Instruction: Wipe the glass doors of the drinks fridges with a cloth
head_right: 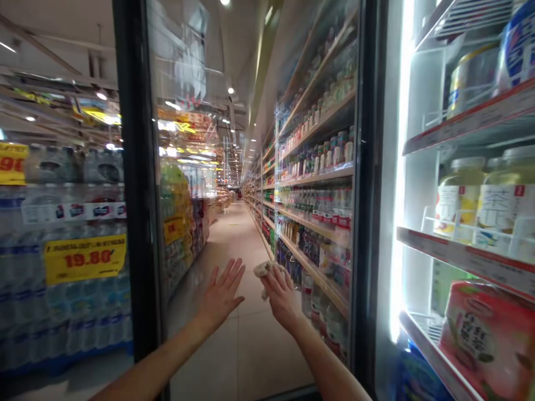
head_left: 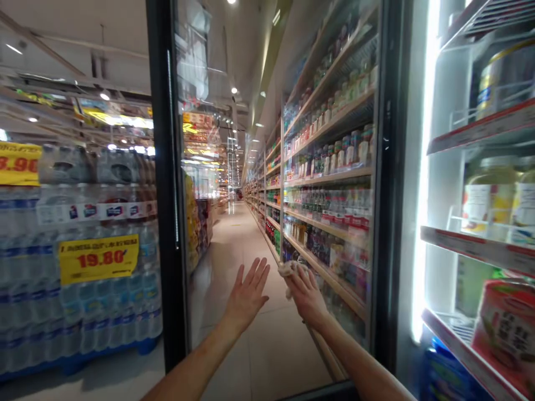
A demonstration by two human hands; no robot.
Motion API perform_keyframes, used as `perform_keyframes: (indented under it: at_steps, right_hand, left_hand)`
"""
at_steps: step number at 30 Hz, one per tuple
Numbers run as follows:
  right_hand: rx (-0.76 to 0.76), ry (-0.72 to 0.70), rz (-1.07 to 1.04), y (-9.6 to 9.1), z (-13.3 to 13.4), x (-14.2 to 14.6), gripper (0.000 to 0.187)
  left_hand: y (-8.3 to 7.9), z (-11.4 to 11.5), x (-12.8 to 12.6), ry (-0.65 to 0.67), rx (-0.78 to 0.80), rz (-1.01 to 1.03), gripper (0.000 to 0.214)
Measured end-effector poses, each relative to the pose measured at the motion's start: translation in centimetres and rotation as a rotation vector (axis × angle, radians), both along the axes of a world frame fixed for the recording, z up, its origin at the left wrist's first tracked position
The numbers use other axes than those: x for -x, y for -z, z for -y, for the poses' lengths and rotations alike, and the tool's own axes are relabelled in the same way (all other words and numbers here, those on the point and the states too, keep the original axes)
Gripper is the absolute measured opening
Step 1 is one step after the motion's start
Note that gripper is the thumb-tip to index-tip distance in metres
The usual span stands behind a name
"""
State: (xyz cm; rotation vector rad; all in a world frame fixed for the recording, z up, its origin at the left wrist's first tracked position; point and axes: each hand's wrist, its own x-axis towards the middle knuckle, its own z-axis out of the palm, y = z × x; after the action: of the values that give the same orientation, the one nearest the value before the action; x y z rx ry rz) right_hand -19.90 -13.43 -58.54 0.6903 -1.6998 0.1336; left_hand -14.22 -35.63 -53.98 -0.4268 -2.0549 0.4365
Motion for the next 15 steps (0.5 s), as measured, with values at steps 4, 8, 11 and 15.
perform_keyframes:
  at_steps: [4,8,11,15]
  right_hand:
    - [0.302,0.109,-0.040,0.2,-4.6,0.9,0.068]
    - [0.554,0.182,-0.068,-1.1,-5.2,1.5,0.066]
    - [0.261,0.094,-0.004,-0.3,-0.7,0.4,0.062]
    - [-0.105,-0.016,-0.015,1.2,0.9,-1.1,0.064]
  left_hand:
    - [-0.1,-0.1,-0.3,0.004,0.026,-0.015,0.070]
    - [0.1,-0.1,-0.1,0.004,0.021,-0.010,0.071]
    - [0.1,-0.1,0.0,0.003,0.010,0.016,0.075]
    - [-0.2,-0.1,-0.8,0.000,0.040,0.062,0.079]
